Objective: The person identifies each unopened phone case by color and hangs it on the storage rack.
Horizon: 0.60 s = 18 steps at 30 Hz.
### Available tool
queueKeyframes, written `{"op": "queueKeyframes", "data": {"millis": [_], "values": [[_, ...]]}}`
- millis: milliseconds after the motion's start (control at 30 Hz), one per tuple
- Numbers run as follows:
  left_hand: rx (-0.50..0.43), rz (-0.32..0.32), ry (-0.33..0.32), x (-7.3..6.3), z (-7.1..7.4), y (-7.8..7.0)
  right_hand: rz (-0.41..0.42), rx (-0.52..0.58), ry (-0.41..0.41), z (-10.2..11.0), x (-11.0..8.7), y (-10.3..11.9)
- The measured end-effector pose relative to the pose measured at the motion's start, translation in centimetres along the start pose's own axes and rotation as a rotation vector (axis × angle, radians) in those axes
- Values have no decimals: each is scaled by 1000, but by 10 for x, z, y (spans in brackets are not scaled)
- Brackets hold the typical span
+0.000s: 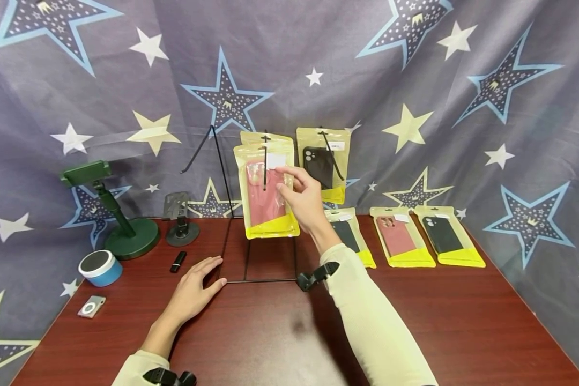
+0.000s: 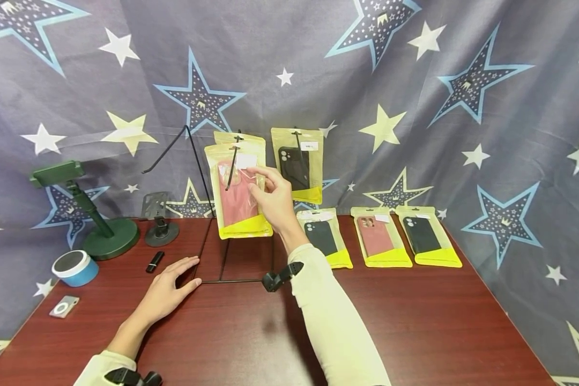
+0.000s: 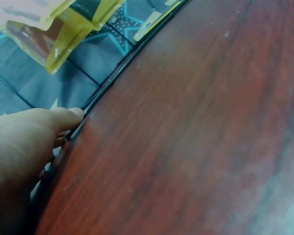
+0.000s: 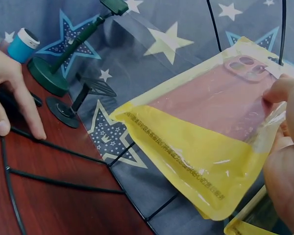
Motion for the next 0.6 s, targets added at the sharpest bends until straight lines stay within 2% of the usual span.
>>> {"op": "queueKeyframes", "data": {"millis": [267,600], "values": [[-1,4,5,0,1,0,-48,29,-77,-2,19,-5],[1,-5,-5,0,2,-1,-74,14,-99,-2,29,-9]]}}
Point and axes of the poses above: each hand's wrist, its own x-axis towards the middle knuckle, its own z-axis out of the back of the hand, y = z × x, the point moved 3 cm from there along x, towards the middle knuckle, and after that the axes turned 4 degrees about -z, right-handed, at the moved point
